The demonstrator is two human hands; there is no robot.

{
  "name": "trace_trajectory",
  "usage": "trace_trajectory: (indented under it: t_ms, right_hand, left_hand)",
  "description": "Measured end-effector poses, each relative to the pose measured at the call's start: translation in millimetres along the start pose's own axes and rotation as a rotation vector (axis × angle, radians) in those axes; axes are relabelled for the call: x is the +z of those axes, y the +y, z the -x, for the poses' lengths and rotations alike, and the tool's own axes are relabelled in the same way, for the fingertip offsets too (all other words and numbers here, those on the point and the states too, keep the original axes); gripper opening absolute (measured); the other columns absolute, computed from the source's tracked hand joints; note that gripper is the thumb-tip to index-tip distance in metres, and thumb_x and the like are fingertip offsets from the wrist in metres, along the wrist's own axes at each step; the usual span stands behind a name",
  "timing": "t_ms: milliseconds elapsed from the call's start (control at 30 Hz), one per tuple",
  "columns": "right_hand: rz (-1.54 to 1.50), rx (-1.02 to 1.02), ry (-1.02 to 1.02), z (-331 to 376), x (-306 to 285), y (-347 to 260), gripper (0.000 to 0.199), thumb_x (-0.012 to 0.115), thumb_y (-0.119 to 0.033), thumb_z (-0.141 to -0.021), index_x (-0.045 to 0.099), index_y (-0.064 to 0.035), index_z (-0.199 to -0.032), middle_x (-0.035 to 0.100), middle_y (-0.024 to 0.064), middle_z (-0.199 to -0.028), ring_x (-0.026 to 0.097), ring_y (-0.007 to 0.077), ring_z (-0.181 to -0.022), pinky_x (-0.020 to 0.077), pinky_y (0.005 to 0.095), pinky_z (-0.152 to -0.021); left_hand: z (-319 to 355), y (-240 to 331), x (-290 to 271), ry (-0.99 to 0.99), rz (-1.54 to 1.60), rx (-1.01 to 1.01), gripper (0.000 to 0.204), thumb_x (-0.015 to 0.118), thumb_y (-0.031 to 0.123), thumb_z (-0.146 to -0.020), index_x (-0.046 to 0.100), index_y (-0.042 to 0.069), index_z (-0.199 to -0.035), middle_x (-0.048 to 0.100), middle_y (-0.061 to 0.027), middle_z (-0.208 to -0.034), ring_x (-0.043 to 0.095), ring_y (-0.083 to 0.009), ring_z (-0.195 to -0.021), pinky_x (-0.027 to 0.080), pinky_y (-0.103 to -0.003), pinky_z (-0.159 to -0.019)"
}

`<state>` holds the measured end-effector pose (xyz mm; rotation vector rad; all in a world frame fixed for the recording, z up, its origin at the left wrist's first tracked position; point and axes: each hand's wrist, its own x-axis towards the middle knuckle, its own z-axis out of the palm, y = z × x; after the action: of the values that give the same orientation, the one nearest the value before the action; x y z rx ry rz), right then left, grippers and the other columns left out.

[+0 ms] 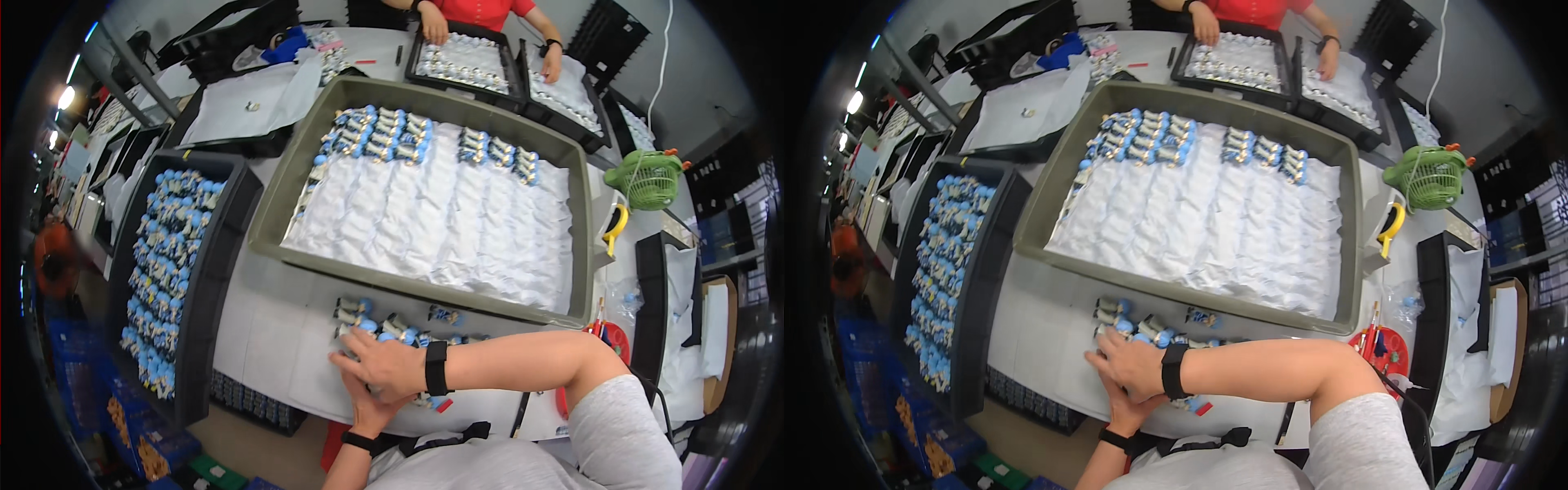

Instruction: The person lines a tray with white paper, then picks up small blue and white figurines from a bin and assembles them by hand. The person repeatedly picks up figurines, attaches parts, and places them on the table.

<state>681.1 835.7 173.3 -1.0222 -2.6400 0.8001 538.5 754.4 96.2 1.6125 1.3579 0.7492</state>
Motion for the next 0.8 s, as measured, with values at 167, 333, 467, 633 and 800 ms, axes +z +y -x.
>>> trace_trajectory:
  t_ms: [167,333,467,633,800]
  right_hand:
    - [-0.070,0.047,0.307,8,-84,46,0.044,0.067,-0.009,-0.071,0.056,-0.0055,-0.113,0.059,0.0118,-0.107,0.058,0.0298,-0.100,0.0517,0.0371,-0.079]
    - [0.293,0.500,0.638,62,-151,223,0.041,0.064,-0.007,-0.071,0.056,-0.0067,-0.112,0.058,0.0142,-0.107,0.054,0.0327,-0.104,0.0473,0.0407,-0.085]
    - [0.557,0.930,0.395,135,-169,313,0.079,0.072,-0.018,-0.061,0.039,-0.0116,-0.132,0.048,0.0142,-0.126,0.041,0.0333,-0.123,0.0440,0.0503,-0.093]
    - [0.365,1.055,0.204,157,-169,353,0.097,0.075,-0.028,-0.057,0.029,-0.0148,-0.141,0.040,0.0111,-0.138,0.033,0.0327,-0.130,0.0419,0.0547,-0.096]
    - [0.436,1.065,0.282,159,-168,355,0.094,0.079,-0.026,-0.054,0.036,-0.0208,-0.137,0.043,0.0172,-0.120,0.041,0.0363,-0.118,0.0444,0.0527,-0.091]
  left_hand:
    - [-1,-10,1,0.014,-0.164,0.126,0.122,0.089,0.046,-0.051,0.018,0.006,-0.143,0.007,-0.0301,-0.146,0.016,-0.0458,-0.135,0.028,-0.052,-0.106]
    - [-2,-6,-4,-0.052,-0.145,0.102,0.118,0.087,0.050,-0.053,0.020,0.007,-0.141,0.001,-0.0303,-0.146,0.014,-0.0468,-0.135,0.027,-0.053,-0.106]
    - [-3,-4,-8,-0.114,-0.171,0.067,0.119,0.086,0.051,-0.053,0.019,0.007,-0.141,0.000,-0.0326,-0.145,0.013,-0.0489,-0.134,0.026,-0.054,-0.106]
    - [-2,-7,-6,-0.094,-0.183,0.051,0.121,0.087,0.051,-0.052,0.018,0.004,-0.141,0.000,-0.0334,-0.145,0.012,-0.0489,-0.135,0.025,-0.053,-0.106]
    - [-5,-3,-5,-0.095,-0.241,0.042,0.121,0.088,0.047,-0.051,0.019,0.003,-0.140,0.003,-0.0336,-0.144,0.015,-0.0498,-0.134,0.026,-0.053,-0.106]
